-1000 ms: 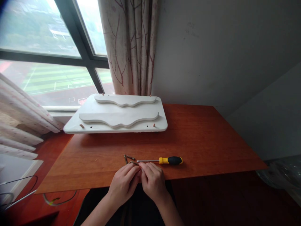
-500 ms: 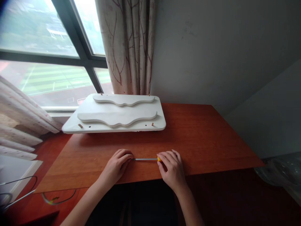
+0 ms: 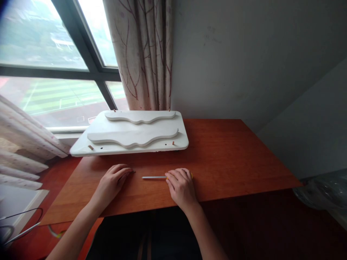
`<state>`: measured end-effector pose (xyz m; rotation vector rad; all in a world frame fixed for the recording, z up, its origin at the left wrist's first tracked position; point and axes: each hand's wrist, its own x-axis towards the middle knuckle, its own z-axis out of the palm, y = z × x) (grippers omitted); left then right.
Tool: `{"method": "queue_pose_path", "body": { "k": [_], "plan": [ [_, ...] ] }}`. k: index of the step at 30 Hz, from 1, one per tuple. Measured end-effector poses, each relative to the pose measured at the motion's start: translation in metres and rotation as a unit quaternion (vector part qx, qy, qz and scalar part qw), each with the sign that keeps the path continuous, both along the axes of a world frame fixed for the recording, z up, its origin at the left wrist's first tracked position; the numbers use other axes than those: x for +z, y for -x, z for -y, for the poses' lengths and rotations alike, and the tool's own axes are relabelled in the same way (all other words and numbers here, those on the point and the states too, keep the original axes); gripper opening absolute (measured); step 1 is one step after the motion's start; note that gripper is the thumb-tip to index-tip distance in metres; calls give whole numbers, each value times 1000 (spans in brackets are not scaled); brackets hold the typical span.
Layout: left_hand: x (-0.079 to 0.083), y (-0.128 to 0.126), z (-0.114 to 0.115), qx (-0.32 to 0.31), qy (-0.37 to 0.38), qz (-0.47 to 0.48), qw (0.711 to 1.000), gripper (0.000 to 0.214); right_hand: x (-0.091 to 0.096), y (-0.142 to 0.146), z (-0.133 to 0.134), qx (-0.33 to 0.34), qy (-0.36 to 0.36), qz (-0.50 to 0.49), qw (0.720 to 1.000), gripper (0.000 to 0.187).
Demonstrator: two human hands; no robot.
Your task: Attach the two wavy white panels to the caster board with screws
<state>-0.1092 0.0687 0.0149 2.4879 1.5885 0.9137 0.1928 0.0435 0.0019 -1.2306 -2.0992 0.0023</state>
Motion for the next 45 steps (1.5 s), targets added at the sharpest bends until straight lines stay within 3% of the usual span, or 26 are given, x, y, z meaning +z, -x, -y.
{"method": "queue_pose_path", "body": {
  "k": [8, 13, 16, 18, 21, 24, 32, 45],
  "plan": [
    [-1, -9, 3, 20, -9, -30, 999, 20, 5, 7, 1, 0, -11, -3, 1000, 26],
    [7, -30, 17, 37, -53, 15, 998, 20, 11, 11, 9, -4, -38, -63, 997, 33],
    [15, -57, 34, -16, -34, 63, 997, 15, 12, 21, 19, 29, -15, -119, 992, 36],
    [18, -77, 46, -73, 17, 88, 993, 13, 13, 29, 26, 66, 19, -148, 987, 34],
    [14, -100, 60, -139, 68, 100, 983, 15, 13, 38, 35, 100, 84, -194, 972, 27],
    [5, -112, 67, -157, 77, 110, 978, 23, 9, 40, 40, 121, 129, -218, 960, 28],
    [-13, -118, 69, -113, 82, 106, 985, 24, 2, 38, 39, 104, 143, -188, 966, 30],
    [-14, -118, 69, -119, 59, 83, 988, 19, -1, 40, 43, 81, 118, -181, 973, 30]
  ]
}}
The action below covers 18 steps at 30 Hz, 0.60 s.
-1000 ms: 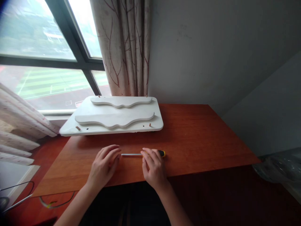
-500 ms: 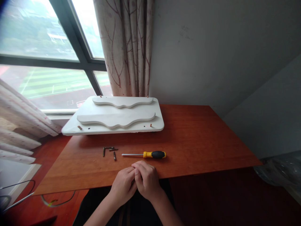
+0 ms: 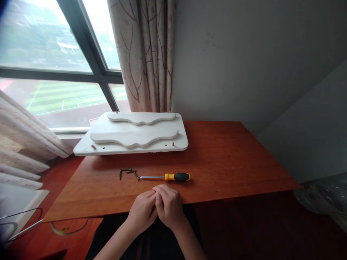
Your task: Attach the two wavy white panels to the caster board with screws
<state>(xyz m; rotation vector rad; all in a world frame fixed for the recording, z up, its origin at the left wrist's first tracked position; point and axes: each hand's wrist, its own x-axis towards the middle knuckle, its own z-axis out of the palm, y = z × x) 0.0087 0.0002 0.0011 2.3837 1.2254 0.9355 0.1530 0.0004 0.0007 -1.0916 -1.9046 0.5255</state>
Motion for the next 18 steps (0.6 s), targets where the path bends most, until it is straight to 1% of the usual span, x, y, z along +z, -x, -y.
{"method": "queue_pose_path", "body": {
  "k": [18],
  "plan": [
    [0, 0, 1, 4, 2, -4, 1000, 24, -3, 1, 0, -9, -16, 15, 1000, 31]
  ]
}}
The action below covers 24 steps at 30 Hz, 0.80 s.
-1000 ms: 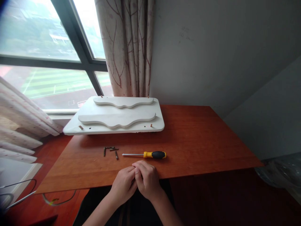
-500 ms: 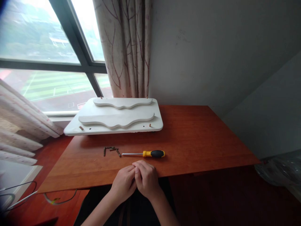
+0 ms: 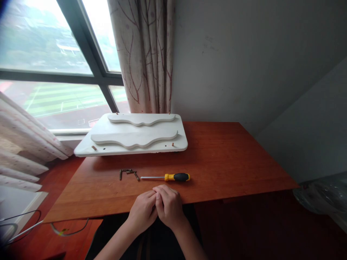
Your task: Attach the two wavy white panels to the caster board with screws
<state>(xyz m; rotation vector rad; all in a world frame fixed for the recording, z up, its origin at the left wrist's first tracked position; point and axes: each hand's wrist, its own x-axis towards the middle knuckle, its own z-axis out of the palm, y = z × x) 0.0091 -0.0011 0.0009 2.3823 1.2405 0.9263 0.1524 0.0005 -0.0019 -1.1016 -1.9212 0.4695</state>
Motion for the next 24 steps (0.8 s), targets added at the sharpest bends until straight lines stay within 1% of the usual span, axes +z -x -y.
{"method": "queue_pose_path", "body": {
  "k": [9, 16, 24],
  "plan": [
    [0, 0, -1, 0, -12, -8, 1000, 22, 0, 1, 1, -2, -11, 3, 1000, 32],
    [-3, -1, 0, 2, -28, -14, 1000, 22, -3, 0, 1, -6, -21, 7, 1000, 32],
    [-1, -1, 0, 1, -39, -10, 999, 21, -2, 0, 1, -5, -27, 9, 1000, 31]
  ]
}}
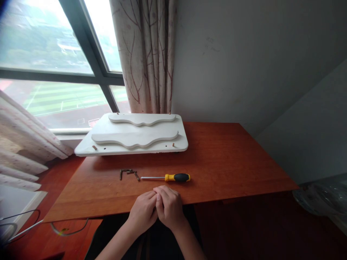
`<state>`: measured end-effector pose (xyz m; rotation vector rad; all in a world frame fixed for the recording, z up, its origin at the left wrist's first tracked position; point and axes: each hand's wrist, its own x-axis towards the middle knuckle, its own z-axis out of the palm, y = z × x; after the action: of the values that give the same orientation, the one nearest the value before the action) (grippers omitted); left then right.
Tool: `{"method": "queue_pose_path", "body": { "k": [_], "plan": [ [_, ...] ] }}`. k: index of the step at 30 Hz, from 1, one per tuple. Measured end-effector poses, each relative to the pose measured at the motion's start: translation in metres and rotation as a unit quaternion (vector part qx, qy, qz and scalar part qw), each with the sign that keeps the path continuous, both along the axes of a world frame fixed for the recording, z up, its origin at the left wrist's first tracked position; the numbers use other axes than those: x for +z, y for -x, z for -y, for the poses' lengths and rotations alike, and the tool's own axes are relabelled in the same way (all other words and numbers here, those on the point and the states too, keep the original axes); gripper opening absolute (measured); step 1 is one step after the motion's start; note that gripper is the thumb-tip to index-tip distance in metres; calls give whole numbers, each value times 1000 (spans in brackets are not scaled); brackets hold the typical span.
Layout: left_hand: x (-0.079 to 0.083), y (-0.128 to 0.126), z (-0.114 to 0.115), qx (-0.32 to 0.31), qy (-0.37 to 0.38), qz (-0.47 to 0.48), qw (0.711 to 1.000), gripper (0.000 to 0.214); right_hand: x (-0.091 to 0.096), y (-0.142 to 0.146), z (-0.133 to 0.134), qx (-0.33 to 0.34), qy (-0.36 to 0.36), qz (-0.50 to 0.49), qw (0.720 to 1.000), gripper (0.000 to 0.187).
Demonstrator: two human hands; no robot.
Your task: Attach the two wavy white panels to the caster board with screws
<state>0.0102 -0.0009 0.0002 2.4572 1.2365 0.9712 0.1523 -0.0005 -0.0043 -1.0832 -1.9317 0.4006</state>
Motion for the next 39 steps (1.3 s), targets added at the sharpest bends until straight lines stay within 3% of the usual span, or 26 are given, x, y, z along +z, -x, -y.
{"method": "queue_pose_path", "body": {
  "k": [39],
  "plan": [
    [-4, 1, 1, 4, -6, -14, 1000, 20, 0, 0, 2, -7, -3, 2, 1000, 31]
  ]
}}
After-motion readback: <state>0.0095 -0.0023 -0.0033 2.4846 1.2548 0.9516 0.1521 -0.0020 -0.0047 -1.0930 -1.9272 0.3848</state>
